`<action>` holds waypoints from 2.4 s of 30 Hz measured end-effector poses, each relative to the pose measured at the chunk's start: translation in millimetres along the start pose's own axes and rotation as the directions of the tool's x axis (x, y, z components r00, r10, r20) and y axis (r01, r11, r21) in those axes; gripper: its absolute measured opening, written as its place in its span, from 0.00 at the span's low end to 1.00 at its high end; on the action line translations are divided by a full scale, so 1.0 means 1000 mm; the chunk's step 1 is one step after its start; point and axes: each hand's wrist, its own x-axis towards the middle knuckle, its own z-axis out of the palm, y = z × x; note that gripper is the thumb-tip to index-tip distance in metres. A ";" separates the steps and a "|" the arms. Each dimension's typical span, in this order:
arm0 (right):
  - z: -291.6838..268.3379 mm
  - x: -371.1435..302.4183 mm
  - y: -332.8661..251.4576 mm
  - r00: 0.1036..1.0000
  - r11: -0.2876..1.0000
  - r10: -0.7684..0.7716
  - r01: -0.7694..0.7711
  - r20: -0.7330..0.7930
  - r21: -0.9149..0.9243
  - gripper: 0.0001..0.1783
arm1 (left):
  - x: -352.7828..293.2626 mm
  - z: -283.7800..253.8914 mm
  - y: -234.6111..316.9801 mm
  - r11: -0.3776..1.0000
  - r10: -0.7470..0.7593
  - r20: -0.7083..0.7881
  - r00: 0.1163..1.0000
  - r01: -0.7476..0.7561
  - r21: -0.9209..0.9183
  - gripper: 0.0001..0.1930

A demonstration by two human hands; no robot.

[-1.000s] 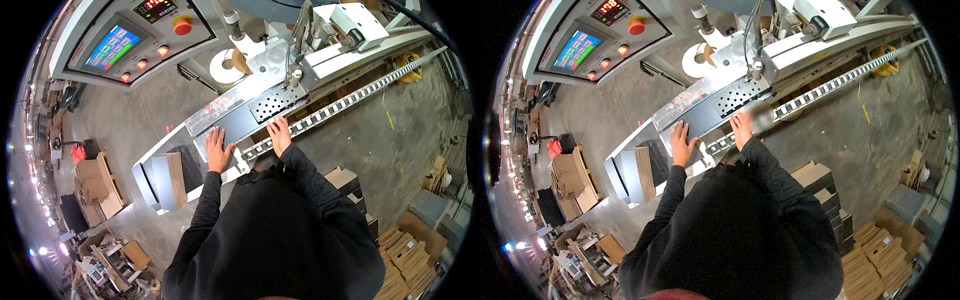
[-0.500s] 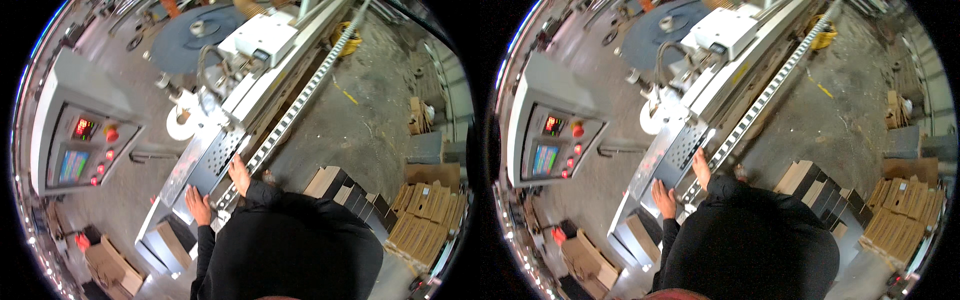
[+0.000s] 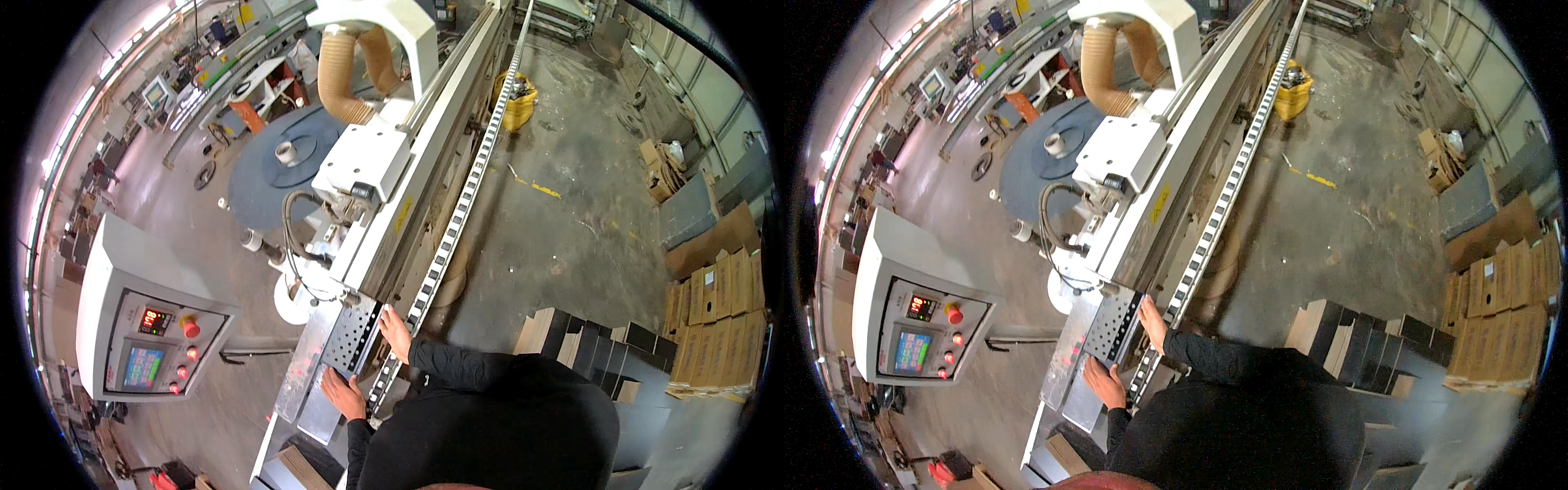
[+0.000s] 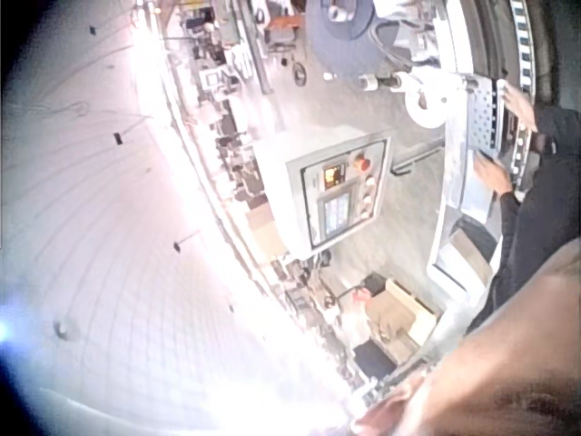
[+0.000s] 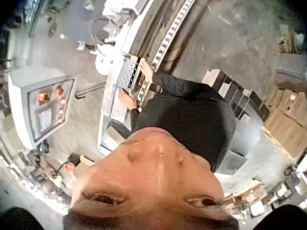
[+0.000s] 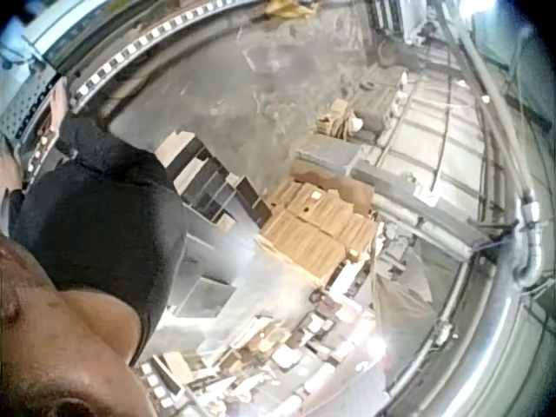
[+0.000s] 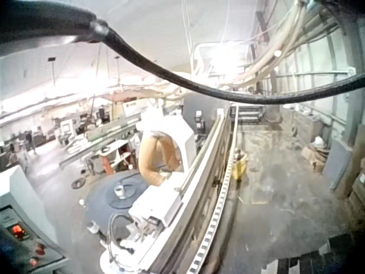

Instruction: The person feeds wood panels into an edge banding machine, operates a touch-screen control panel, and stacks the processed panels.

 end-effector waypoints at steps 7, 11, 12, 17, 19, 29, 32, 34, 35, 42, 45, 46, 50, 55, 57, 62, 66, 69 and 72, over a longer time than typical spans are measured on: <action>-0.019 0.021 -0.068 1.000 0.990 0.017 -0.016 0.005 -0.143 0.66 | 0.020 0.045 0.032 0.981 -0.096 -0.146 0.985 0.118 0.152 0.43; -0.041 0.040 -0.085 0.998 0.960 -0.063 0.065 0.015 -0.273 0.66 | 0.035 0.067 0.032 0.971 -0.106 -0.305 0.946 0.164 0.171 0.53; -0.078 0.068 -0.079 0.954 0.789 -0.296 0.221 -0.039 -0.574 0.64 | 0.041 0.085 0.038 0.962 -0.161 -0.215 0.963 0.202 0.186 0.45; -0.068 0.026 -0.078 0.964 -0.020 -0.115 0.241 0.241 -0.970 0.51 | 0.007 0.050 -0.004 0.987 -0.096 -0.197 0.976 0.119 0.111 0.31; -0.073 0.009 -0.057 0.962 -0.216 -0.068 0.244 0.264 -0.945 0.47 | -0.025 0.024 -0.029 0.985 -0.097 -0.128 0.987 0.114 0.130 0.29; -0.091 0.004 -0.028 0.844 -0.409 -0.145 0.424 0.516 -0.808 0.37 | -0.134 -0.215 -0.171 0.303 -0.203 -0.413 0.888 0.458 0.835 0.49; -0.094 0.005 -0.031 0.838 -0.401 -0.156 0.430 0.523 -0.809 0.36 | -0.158 -0.241 -0.203 0.511 -0.505 -0.387 0.772 0.628 0.586 0.52; -0.085 0.001 -0.037 0.866 -0.426 -0.091 0.412 0.491 -0.806 0.37 | -0.179 -0.245 -0.214 0.585 -0.662 -0.255 0.705 0.699 0.413 0.54; -0.081 0.001 -0.039 0.876 -0.431 -0.078 0.400 0.476 -0.809 0.37 | -0.187 -0.245 -0.218 0.599 -0.713 -0.191 0.675 0.727 0.335 0.56; -0.081 0.001 -0.037 0.882 -0.410 -0.130 0.368 0.453 -0.834 0.37 | -0.203 -0.252 -0.232 0.590 -0.804 0.088 0.588 0.807 0.002 0.65; -0.079 0.002 -0.035 0.882 -0.408 -0.125 0.372 0.455 -0.834 0.37 | -0.206 -0.262 -0.228 0.583 -0.809 0.089 0.580 0.813 -0.002 0.69; -0.087 0.005 -0.030 0.883 -0.413 -0.128 0.367 0.452 -0.834 0.37 | -0.202 -0.262 -0.228 0.658 -0.753 0.016 0.658 0.751 0.053 0.69; -0.078 0.005 -0.027 0.878 -0.408 -0.115 0.384 0.464 -0.828 0.36 | -0.203 -0.255 -0.248 0.776 -0.620 -0.140 0.772 0.630 0.033 0.48; -0.082 -0.003 -0.041 0.910 -0.419 -0.096 0.331 0.404 -0.845 0.35 | -0.125 -0.187 -0.196 0.969 -0.233 0.027 0.972 0.230 0.089 0.60; -0.078 -0.002 -0.040 0.914 -0.409 -0.071 0.338 0.398 -0.848 0.35 | -0.094 -0.165 -0.138 0.991 -0.128 0.089 0.988 0.124 0.047 0.61; -0.071 -0.001 -0.041 0.921 -0.436 -0.058 0.324 0.386 -0.839 0.36 | -0.038 -0.088 -0.062 0.997 0.057 0.185 0.981 -0.046 -0.063 0.58; -0.064 -0.014 -0.025 0.870 -0.208 -0.266 0.368 0.414 -0.906 0.23 | -0.016 -0.040 -0.038 0.979 0.195 0.143 0.970 -0.185 -0.081 0.49; -0.028 -0.048 -0.013 0.871 0.044 -0.380 0.354 0.312 -0.934 0.17 | -0.007 -0.028 -0.018 0.975 0.217 0.079 0.973 -0.220 0.020 0.38; -0.017 -0.051 0.029 0.975 0.565 -0.167 0.214 0.143 -0.797 0.17 | 0.004 -0.011 -0.012 0.980 0.190 0.045 0.981 -0.193 0.056 0.28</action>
